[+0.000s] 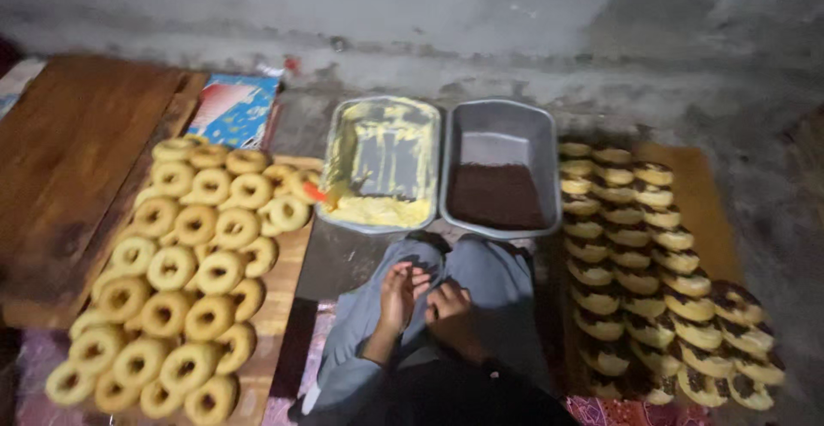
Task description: The person repeatedly picks up plain donuts, dips them into a yellow paste, then into a dark granular topping, and places them on a wooden board. The process is repeated for multiple donuts.
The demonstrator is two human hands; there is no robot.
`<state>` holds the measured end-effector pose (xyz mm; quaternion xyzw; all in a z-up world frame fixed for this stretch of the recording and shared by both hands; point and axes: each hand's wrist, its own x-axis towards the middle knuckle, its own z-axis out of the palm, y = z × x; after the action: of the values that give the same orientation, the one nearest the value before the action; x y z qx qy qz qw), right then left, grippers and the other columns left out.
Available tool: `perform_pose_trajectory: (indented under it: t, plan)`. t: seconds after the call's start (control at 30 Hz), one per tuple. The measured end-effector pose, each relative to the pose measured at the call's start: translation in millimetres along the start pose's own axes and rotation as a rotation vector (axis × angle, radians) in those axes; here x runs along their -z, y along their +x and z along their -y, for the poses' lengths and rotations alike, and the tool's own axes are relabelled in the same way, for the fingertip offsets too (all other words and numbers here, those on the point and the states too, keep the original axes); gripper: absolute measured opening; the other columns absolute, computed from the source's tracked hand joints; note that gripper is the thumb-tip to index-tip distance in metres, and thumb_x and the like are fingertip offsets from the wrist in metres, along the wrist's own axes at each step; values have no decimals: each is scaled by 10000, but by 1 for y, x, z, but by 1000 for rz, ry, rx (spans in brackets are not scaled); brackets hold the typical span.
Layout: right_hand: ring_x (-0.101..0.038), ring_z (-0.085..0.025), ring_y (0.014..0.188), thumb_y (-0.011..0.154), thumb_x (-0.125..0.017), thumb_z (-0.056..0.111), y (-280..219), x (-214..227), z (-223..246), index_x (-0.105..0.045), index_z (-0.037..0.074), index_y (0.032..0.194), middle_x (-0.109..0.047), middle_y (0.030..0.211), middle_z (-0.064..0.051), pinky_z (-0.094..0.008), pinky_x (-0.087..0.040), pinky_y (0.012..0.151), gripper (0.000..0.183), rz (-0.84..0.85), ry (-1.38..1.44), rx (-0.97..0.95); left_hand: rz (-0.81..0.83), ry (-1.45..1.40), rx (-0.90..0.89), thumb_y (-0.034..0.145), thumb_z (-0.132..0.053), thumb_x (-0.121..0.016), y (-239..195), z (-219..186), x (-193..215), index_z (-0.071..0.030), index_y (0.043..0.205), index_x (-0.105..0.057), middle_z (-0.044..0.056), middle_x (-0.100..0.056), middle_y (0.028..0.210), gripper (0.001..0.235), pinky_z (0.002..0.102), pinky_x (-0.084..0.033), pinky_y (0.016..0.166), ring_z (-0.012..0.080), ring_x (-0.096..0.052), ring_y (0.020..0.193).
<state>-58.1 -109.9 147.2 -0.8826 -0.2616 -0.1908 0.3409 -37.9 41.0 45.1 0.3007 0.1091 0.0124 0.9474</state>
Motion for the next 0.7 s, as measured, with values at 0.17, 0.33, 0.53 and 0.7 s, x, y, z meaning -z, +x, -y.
perform_pose_trajectory:
  t: [0.17, 0.33, 0.53, 0.7]
  plan:
    - [-614, -322, 844, 728, -671, 135, -13, 2, -6, -639, 108, 861, -627, 874, -82, -476, -468, 772, 140, 155, -13, -60, -754, 1303, -735, 994, -161, -684, -51, -86, 81, -47, 1013, -677, 147, -702, 1006, 116, 376, -524, 832, 263, -649, 935]
    - [-618, -320, 852, 749, -672, 143, -5, 5, -3, -639, 105, 854, -636, 889, -87, -469, -468, 778, 116, 162, -21, -50, -1545, 1368, -760, 956, -195, -652, -130, -210, 150, 69, 1088, -622, 294, -620, 1136, 297, 614, -437, 1002, 490, -572, 1110]
    - [-615, -315, 833, 756, -662, 137, -1, 13, 11, -618, 95, 845, -620, 857, -83, -459, -472, 792, 108, 148, -8, -73, -1834, 1593, -138, 894, -546, -708, -193, -257, 173, 77, 1356, -445, 580, -269, 1377, 818, 921, -337, 791, 806, -336, 1179]
    - [-611, -313, 823, 744, -670, 136, -2, 13, 14, -613, 101, 827, -605, 833, -81, -460, -467, 787, 107, 163, -62, -85, -1922, 1156, -34, 857, -552, -800, -175, -271, 177, 39, 1243, -402, 419, -326, 1427, 811, 839, -365, 863, 639, -348, 1310]
